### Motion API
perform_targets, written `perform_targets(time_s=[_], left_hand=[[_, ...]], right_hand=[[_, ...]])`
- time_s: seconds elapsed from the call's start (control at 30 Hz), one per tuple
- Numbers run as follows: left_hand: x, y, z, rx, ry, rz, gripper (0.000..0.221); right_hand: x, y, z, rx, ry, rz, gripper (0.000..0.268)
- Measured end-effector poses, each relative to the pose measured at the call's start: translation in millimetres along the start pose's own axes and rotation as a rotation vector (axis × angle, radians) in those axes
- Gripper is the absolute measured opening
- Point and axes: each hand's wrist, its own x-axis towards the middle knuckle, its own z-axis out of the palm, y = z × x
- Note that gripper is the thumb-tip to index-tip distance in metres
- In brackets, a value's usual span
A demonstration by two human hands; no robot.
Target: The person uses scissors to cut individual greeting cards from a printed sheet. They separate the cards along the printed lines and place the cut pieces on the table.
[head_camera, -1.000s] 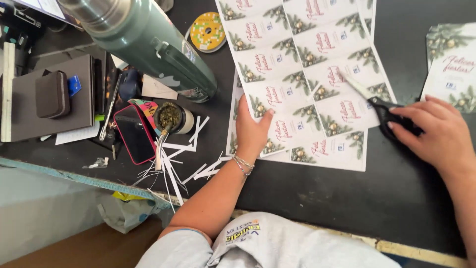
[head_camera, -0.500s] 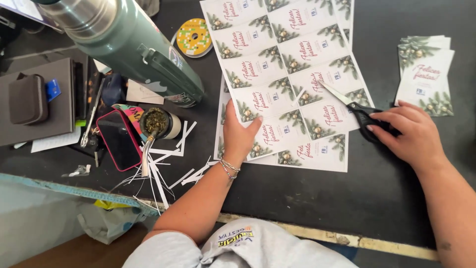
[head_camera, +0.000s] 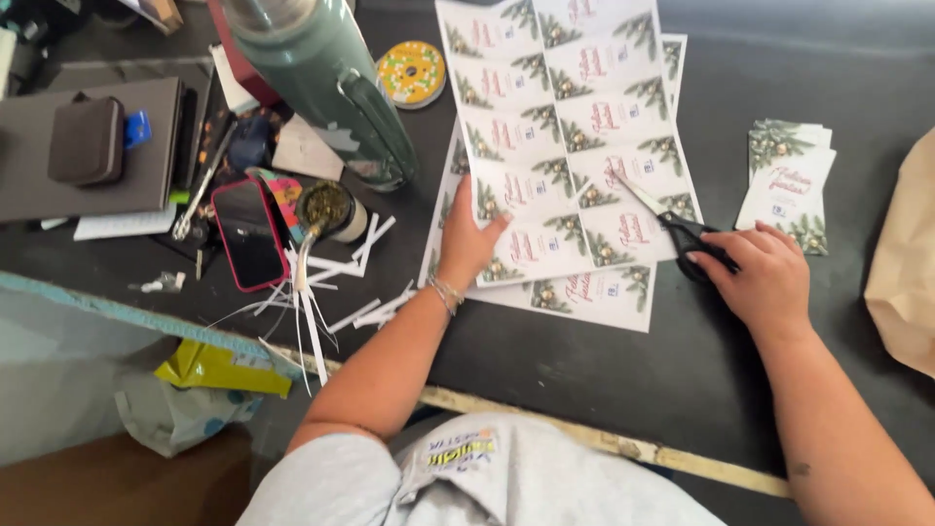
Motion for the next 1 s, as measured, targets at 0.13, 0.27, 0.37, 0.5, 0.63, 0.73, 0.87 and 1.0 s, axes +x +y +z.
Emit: perform_targets(time_s=[0.13,0.27,0.37,0.5,0.63,0.73,0.87,1.0], left_hand=[[10.2,5.3,-1.8,-0.033,0.022,0.021,0.081],[9.3,6.5,-3.6,-0.041,-0.004,0.006,0.087],[9.4,16.3,-6.6,-0.099,-0.024,0.005,0.084],[8.3,24.1,-14.8,-0.309,-0.116,-0.022,0.076],[4.9,33.0,-21.0,-0.352,-0.117,-0.081,0.08],[-1.5,41.3,-26.3,-0.275,-0.122,-0.176,0.089],[4.2,24.2,-25.4,-0.252,-0.249,-0.087,0.082],[6.2,22.2,-23.9,-0.216,-0.254,0.025,0.078]], right_hand=[[0.7,4.2,-4.0,-0.063,0.021,0.019,0.02],[-2.2,2.3,-5.6,-0.042,-0.089,0.09,0.019],[1.2,8.7,-9.6,-0.021,-0.161,0.121,0.031],[0.3,5.0,-9.6,-0.17,-0.105,0.05,0.022],[-6.8,-2.1,0.7,-0.269,-0.078,0.037,0.014],[-5.7,-7.7,-9.8,-0.286,-0.134,0.103,0.019],[12.0,-38.1,-47.3,0.356,-0.084,0.566,0.049],[11.3,-92.4,-50.2,1.313,0.061,1.005,0.063]])
